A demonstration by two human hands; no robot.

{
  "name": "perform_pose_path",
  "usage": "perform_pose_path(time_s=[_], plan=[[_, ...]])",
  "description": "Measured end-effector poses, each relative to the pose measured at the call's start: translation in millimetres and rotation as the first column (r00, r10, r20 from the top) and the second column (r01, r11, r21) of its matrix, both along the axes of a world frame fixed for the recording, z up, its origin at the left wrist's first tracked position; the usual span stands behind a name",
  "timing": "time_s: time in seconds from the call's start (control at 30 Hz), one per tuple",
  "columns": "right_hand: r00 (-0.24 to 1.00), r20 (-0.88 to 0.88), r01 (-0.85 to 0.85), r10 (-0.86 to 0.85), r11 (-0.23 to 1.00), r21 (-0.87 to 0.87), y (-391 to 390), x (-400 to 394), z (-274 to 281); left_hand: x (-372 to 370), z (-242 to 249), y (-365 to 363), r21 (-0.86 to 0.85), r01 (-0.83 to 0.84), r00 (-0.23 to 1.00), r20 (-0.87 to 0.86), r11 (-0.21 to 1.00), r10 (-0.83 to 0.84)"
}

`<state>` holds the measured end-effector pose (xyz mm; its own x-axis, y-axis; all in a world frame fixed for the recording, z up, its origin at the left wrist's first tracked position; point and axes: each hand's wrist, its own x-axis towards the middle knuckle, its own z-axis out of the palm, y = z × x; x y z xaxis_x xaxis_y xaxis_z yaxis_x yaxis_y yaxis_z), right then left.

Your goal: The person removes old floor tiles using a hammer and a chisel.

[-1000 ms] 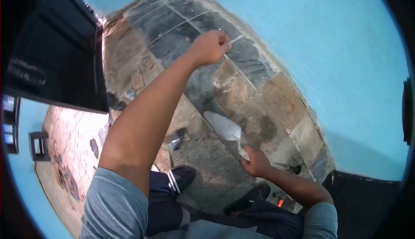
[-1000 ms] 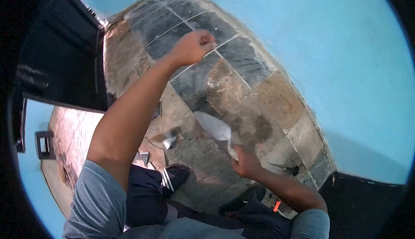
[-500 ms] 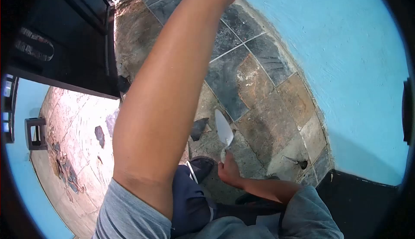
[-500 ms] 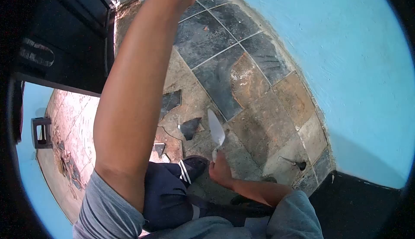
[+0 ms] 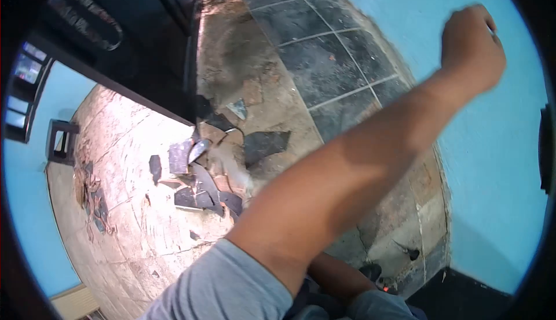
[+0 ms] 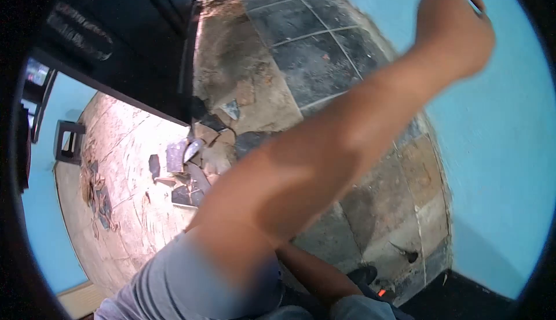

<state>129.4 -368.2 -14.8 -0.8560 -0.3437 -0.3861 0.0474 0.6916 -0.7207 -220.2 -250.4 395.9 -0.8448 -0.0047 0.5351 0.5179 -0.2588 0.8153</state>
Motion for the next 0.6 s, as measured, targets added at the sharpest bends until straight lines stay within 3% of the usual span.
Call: perform_pose_path(time_s=[0.17,0.23,0.33,0.47,0.5,0.53,0.57,0.6], plan=[[0.993,-0.032,0.115,-0.111,0.984,0.133,61,-15,8,10,2,17,0.131,0.007,0.999,-0.041,0.991,-0.002],[0.982,-0.091,0.175,-0.164,0.976,0.127,61,-33,3,11,6,9,0.143,0.082,0.997,0.0,0.986,-0.083],[0.953,-0.195,0.249,-0.233,0.966,0.062,49,-68,-14,2,-14,-11,-0.029,0.02,0.996,-0.089,0.999,-0.023],[0.9,-0.285,0.327,-0.329,0.943,-0.056,8,-95,-7,12,-99,-88,-0.429,0.199,0.975,-0.009,0.881,-0.224],[0.895,-0.281,0.342,-0.347,0.937,-0.068,-2,-97,2,19,-155,-102,-0.312,-0.032,0.944,-0.322,0.949,-0.075],[0.904,-0.238,0.351,-0.354,0.935,-0.056,-13,-95,18,37,-180,-140,-0.532,0.225,0.97,0.044,0.816,-0.239],[0.907,-0.242,0.336,-0.344,0.939,-0.075,-18,-96,27,59,-202,-172,-0.721,0.152,0.988,0.09,0.676,-0.126],[0.959,-0.161,0.226,-0.233,0.972,-0.063,-14,-97,27,86,-223,-205,-0.722,0.231,0.97,0.226,0.652,-0.093]])
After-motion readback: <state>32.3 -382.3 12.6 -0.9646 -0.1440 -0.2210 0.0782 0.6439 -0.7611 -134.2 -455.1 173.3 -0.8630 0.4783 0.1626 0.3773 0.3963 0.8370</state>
